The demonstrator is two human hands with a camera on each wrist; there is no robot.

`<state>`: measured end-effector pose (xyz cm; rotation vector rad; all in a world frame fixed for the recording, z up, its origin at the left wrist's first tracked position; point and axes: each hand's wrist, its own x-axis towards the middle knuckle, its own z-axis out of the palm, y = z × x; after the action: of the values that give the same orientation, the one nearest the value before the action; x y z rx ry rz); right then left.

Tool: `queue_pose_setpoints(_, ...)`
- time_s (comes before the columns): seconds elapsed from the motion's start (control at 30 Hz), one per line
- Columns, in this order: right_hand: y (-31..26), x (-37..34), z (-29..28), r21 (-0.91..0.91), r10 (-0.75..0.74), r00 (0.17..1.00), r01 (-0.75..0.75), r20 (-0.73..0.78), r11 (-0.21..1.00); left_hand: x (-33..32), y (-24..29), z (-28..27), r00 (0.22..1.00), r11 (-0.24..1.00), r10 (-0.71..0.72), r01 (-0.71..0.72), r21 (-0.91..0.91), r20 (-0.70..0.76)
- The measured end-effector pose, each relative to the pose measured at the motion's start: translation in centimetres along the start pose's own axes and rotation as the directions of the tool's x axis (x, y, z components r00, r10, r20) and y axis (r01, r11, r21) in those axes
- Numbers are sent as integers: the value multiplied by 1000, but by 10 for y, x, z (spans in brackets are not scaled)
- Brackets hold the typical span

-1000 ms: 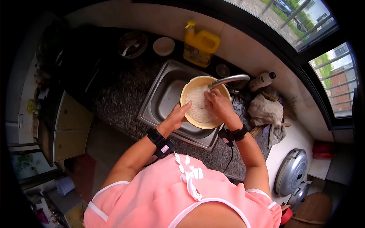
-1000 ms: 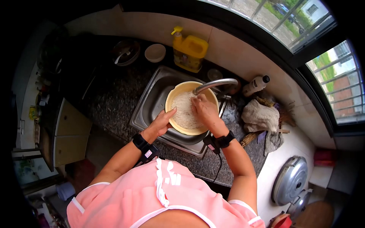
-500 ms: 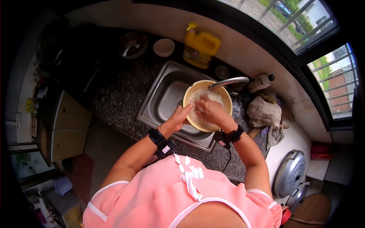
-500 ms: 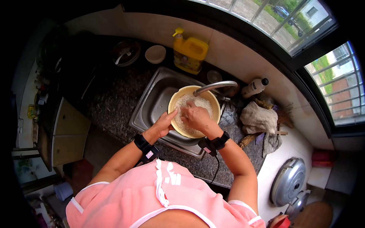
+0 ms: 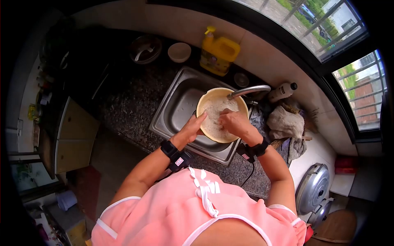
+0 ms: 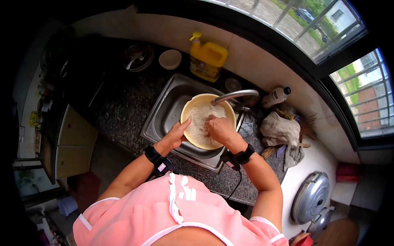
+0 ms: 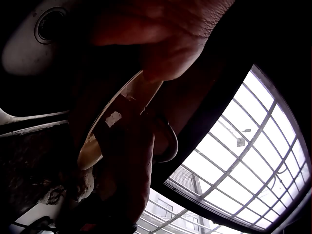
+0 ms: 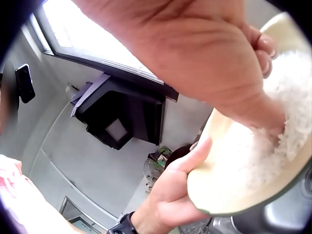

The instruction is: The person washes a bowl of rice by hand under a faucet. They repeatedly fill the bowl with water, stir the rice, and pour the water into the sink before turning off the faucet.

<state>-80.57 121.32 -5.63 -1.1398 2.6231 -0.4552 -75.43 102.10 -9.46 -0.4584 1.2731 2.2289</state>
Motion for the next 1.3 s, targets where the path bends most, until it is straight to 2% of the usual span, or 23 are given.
queue_pose_setpoints(0.03, 4, -1, -3, -33, 32, 999, -33, -38, 999, 0, -1, -1, 1000, 1000, 1, -1, 3, -6)
queue_pose_setpoints(0.13, -7, -5, -22, -128, 18, 956, -58, -294, 990, 0, -1, -1, 1000, 1000, 5, -5, 11, -15)
queue_pose_setpoints(0.17, -8, -7, -22, -79, 82, 973, -101, -214, 992, 0, -1, -1, 1000, 1000, 8, -8, 11, -13)
queue_pose_setpoints(0.27, 2, -4, 11, 195, 136, 989, -123, -56, 973, -1, 0, 2, 1000, 1000, 18, -17, 26, -9)
queue_pose_setpoints(0.4, 4, 21, 18, 278, 108, 992, -88, -59, 957, -3, 0, 8, 1000, 999, 18, -17, 47, -20)
queue_pose_setpoints(0.43, 4, 24, 15, 288, 177, 976, -136, -123, 948, -2, -2, 7, 1000, 998, 13, -12, 55, -7)
queue_pose_setpoints(0.53, -3, 27, 14, 307, 92, 959, -5, -269, 952, -1, -4, 7, 1000, 999, 7, -7, 52, 5)
queue_pose_setpoints(0.57, -6, 22, 19, 286, -7, 951, 99, -308, 953, -1, -4, 9, 1000, 999, 14, -14, 34, -9)
queue_pose_setpoints(0.6, -18, 14, 6, 318, 0, 991, 43, -133, 947, -2, -3, 10, 1000, 1000, 21, -20, 16, -23)
queue_pose_setpoints(0.67, -23, 2, -9, 61, -60, 998, 60, 9, 996, 0, -4, 5, 1000, 1000, 10, -9, 14, -23)
queue_pose_setpoints(0.77, -3, 0, -1, -188, 16, 995, -34, -96, 982, 1, 0, 1, 1000, 1000, -12, 12, 21, -21)
queue_pose_setpoints(0.87, -2, 13, 4, -90, 70, 960, -98, -270, 991, 3, -4, 2, 1000, 1000, -10, 10, 17, 2)
queue_pose_setpoints(0.9, -11, 16, 7, 31, 14, 931, -2, -365, 1000, 4, -4, 4, 1000, 1000, -3, 3, 12, 13)
queue_pose_setpoints(0.93, -19, 16, 9, 117, 30, 967, 0, -254, 993, 4, -3, 4, 1000, 1000, -4, 4, 8, 6)
queue_pose_setpoints(1.0, -24, 11, 3, 38, -69, 995, 72, -69, 997, 2, -2, 4, 1000, 1000, -8, 9, 3, -12)
queue_pose_setpoints(1.1, -4, 1, 6, -164, -12, 999, 4, -45, 987, 1, -3, 0, 999, 1000, 16, -16, 5, -27)
queue_pose_setpoints(1.2, 3, 10, 9, -178, 114, 970, -153, -215, 972, 0, -1, 2, 1000, 999, -27, 27, 22, -11)
queue_pose_setpoints(1.23, -6, 12, 9, -92, 115, 953, -146, -281, 985, -1, 0, 5, 1000, 1000, -18, 18, 23, -5)
queue_pose_setpoints(1.3, -20, 14, 11, 6, 22, 975, -21, -221, 1000, -1, 1, 10, 1000, 1000, 1, -2, 24, 7)
